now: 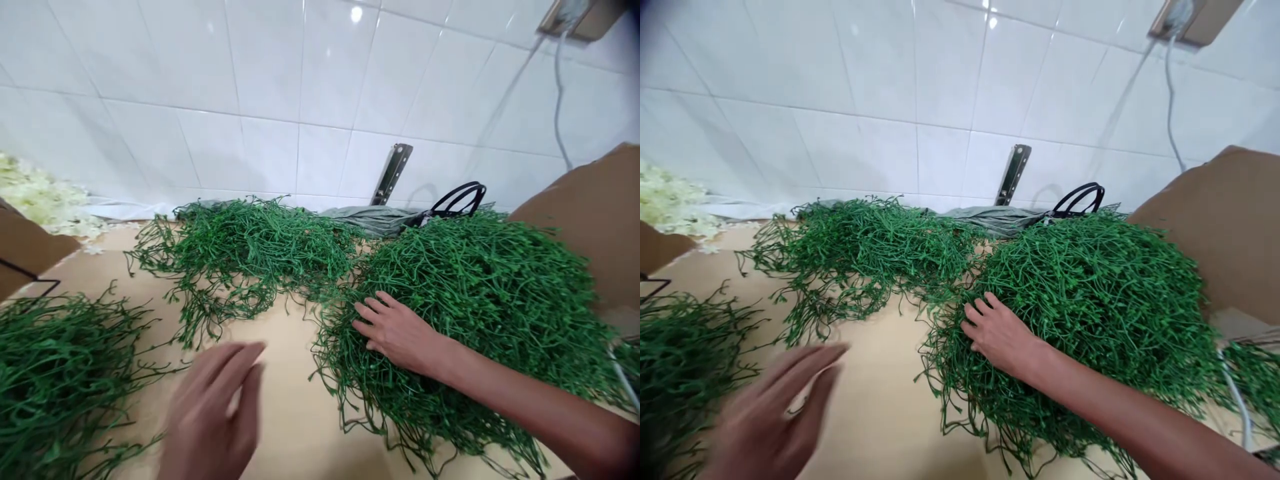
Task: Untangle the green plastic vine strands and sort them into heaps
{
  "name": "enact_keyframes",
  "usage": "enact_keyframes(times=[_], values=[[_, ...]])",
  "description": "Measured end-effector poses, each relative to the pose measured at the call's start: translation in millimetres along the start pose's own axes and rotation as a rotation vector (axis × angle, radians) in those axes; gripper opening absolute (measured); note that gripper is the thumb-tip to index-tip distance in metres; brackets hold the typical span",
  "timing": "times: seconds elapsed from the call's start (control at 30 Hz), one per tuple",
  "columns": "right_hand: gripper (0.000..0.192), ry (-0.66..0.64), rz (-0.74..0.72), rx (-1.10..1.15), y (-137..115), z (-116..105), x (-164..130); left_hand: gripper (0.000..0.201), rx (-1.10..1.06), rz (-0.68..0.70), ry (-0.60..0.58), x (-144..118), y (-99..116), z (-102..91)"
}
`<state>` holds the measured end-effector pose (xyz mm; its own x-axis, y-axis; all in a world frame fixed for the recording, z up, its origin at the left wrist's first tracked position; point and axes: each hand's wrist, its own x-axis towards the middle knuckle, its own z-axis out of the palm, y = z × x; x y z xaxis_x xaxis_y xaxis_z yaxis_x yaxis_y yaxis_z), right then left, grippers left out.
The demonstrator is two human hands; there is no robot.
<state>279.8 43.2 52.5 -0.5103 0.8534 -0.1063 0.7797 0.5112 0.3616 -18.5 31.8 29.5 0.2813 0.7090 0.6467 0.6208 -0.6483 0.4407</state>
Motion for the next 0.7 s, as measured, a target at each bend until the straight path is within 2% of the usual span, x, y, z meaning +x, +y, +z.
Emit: enact_keyframes(times=[0.1, 0.17, 0.27, 0.33, 0.4, 0.47, 0.57, 0.7], values=[[0.030, 0.011, -0.009, 0.008, -2.3, 1.6, 3.3, 0.028, 0.166, 0.079, -0.312, 75.2, 21.0, 47.7], [0.030, 0.028, -0.014, 0.005, -1.9, 2.8, 3.6, 0.035, 0.272, 0.186, -0.439, 108.0, 26.1, 81.4], [0.032, 0.051, -0.019, -0.006, -0.7, 3.7, 2.0, 0.030, 0.361, 0.364, -0.555, 132.0, 21.2, 119.2], [0.034, 0.065, -0.011, -0.002, -0.7, 3.6, 0.3, 0.019, 0.379, 0.418, -0.600, 140.4, 11.8, 130.9], [0.037, 0.078, 0.008, 0.013, -1.0, 3.2, -2.0, 0.016, 0.389, 0.429, -0.598, 149.6, -1.0, 131.7], [0.042, 0.090, 0.017, 0.033, -1.2, 3.0, -4.9, 0.019, 0.409, 0.444, -0.566, 161.2, -16.7, 124.4], [0.041, 0.083, 0.002, 0.054, -0.8, 3.7, -8.5, 0.021, 0.469, 0.492, -0.513, 179.9, -45.0, 105.3], [0.032, 0.030, 0.005, 0.062, -0.1, 7.0, -9.6, 0.024, 0.506, 0.456, -0.447, 193.8, -85.0, 77.5]])
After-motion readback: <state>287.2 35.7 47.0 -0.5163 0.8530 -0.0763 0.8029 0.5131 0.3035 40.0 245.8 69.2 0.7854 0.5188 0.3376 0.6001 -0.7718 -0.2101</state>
